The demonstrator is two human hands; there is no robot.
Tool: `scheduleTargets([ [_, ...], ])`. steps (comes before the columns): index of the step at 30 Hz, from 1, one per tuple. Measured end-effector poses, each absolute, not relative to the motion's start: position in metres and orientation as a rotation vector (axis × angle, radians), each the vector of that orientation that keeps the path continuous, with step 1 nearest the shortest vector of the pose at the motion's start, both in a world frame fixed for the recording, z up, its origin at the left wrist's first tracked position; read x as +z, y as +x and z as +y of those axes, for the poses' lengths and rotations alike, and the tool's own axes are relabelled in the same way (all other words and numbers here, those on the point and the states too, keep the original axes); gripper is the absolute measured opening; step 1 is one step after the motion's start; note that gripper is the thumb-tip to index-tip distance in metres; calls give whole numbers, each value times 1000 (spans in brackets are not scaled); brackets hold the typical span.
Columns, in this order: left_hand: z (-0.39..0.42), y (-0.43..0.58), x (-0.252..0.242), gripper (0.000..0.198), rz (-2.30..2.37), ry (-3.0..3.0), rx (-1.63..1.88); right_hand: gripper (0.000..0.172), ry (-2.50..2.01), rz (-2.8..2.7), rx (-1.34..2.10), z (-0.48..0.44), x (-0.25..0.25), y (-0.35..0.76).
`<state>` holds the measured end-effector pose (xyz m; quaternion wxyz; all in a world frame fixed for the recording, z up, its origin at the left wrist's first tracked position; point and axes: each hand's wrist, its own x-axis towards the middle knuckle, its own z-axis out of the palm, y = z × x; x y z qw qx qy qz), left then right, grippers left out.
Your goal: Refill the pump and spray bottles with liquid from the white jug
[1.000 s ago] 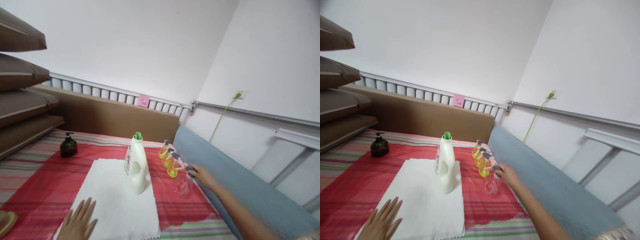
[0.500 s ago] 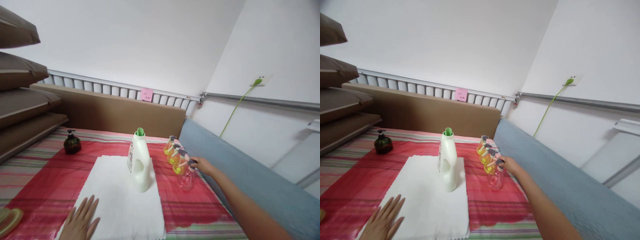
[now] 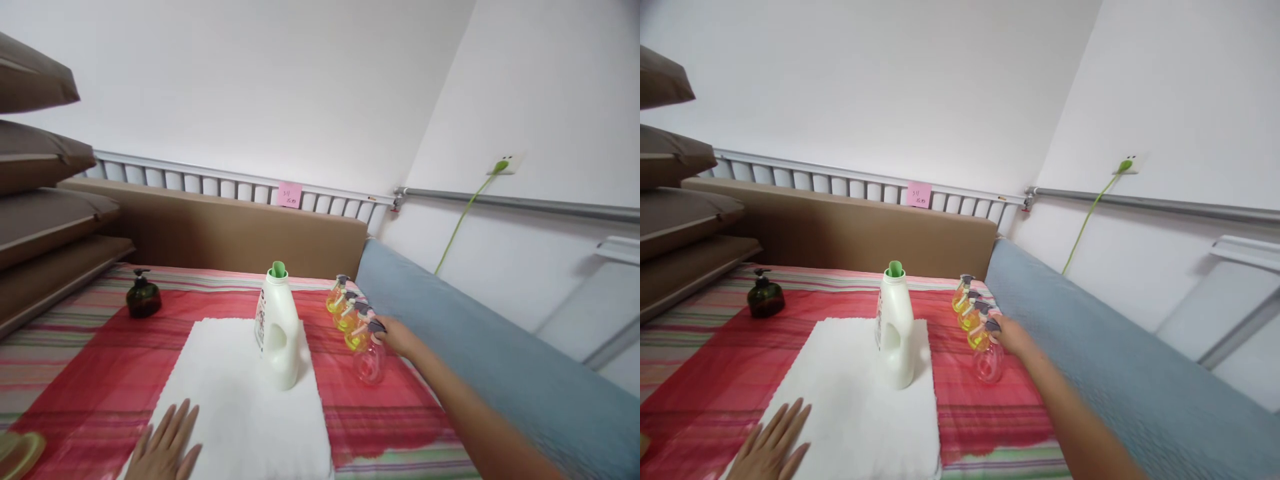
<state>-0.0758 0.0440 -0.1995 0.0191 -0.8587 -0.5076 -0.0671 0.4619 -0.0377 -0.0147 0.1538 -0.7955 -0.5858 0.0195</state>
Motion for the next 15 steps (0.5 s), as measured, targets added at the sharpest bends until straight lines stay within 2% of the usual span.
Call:
scheduleTargets([
  [7,48,-76,-211,54,-1518,-2647,-301,25,-2071,-1633,-301,-62,-11,403],
  [10,46,-75,-206,52,-1517,-2669,-333,28,-1941,-1725,-305,-71,-47,334],
  [15,32,-74,-185,51,-1571,-2753,-363,35,-1782,-1836,-270,-77,-141,225],
])
